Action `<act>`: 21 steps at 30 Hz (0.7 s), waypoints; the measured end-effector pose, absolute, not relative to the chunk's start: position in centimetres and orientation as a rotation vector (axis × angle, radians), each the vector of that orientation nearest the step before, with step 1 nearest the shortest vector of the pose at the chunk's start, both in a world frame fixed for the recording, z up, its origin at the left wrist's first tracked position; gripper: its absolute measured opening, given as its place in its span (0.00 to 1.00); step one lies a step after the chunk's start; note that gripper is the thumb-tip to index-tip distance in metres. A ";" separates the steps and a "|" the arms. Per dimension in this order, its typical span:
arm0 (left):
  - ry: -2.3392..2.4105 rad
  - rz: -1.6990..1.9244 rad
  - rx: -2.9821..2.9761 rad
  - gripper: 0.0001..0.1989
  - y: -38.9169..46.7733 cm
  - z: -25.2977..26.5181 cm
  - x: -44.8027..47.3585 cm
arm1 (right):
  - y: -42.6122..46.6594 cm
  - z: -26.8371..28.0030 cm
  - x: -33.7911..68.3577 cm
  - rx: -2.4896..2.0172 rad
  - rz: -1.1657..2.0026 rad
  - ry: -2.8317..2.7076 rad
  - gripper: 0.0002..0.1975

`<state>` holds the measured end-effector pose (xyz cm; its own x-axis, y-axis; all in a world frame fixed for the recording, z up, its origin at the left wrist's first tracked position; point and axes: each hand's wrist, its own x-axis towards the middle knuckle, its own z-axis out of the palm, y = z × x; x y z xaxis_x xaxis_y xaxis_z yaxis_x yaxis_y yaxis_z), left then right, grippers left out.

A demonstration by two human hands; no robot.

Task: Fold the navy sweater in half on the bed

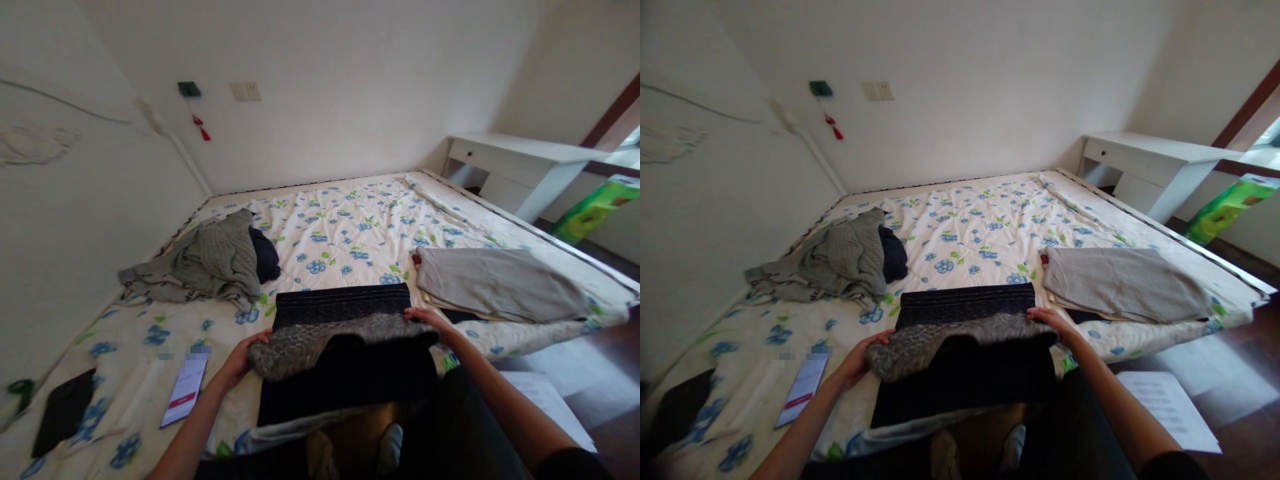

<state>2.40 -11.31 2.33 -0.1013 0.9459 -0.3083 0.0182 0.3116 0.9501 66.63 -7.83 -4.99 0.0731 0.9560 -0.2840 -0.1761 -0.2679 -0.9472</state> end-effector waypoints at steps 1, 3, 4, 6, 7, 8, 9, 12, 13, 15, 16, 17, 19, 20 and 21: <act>1.478 1.015 0.912 0.17 -12.6 1.6 2.5 | -8.8 -5.6 66.4 -1.376 1.412 -0.930 0.14; 1.553 1.038 0.860 0.23 -13.8 0.8 2.9 | -9.9 -6.2 66.0 -1.401 1.435 -0.996 0.20; 1.588 1.052 0.865 0.26 -13.8 0.8 3.0 | -10.2 -6.2 65.9 -1.399 1.407 -1.005 0.23; 1.668 1.060 0.946 0.30 -13.4 1.2 3.5 | -10.3 -6.2 65.7 -1.441 1.319 -0.995 0.29; 1.704 1.041 1.012 0.32 -12.9 1.4 3.8 | -10.4 -6.2 65.6 -1.494 1.269 -0.973 0.31; 1.730 1.001 1.081 0.34 -12.4 1.7 4.1 | -10.4 -6.3 65.5 -1.559 1.223 -0.946 0.32; 1.742 0.940 1.142 0.36 -11.9 1.9 4.4 | -10.4 -6.3 65.4 -1.624 1.184 -0.920 0.33; 1.742 0.773 1.278 0.39 -10.4 2.3 5.0 | -10.1 -6.5 65.7 -1.714 1.174 -0.902 0.30; 1.740 0.762 1.309 0.39 -10.0 2.3 5.1 | -9.8 -6.4 65.9 -1.694 1.203 -0.910 0.29; 1.736 0.790 1.345 0.39 -9.4 2.0 4.9 | -9.1 -6.2 66.5 -1.626 1.252 -0.922 0.28; 1.736 0.800 1.354 0.38 -9.3 1.8 4.8 | -8.6 -6.0 66.7 -1.600 1.255 -0.928 0.28; 1.745 0.799 1.362 0.38 -9.3 1.5 4.7 | -8.2 -5.9 66.8 -1.594 1.239 -0.936 0.28; 1.799 0.790 1.386 0.37 -9.7 0.8 4.7 | -7.6 -5.8 66.7 -1.656 1.158 -0.967 0.27; 1.834 0.793 1.397 0.36 -9.9 0.5 4.9 | -7.4 -5.9 66.6 -1.707 1.107 -0.987 0.26; 1.865 0.808 1.397 0.34 -10.2 0.1 5.1 | -7.3 -6.0 66.4 -1.755 1.064 -1.004 0.26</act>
<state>5.07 -10.22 0.14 -0.2096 0.9674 -0.1420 0.5581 0.2376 0.7951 66.41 -7.30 -5.97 0.3213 0.9106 -0.2599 0.2067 -0.3353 -0.9192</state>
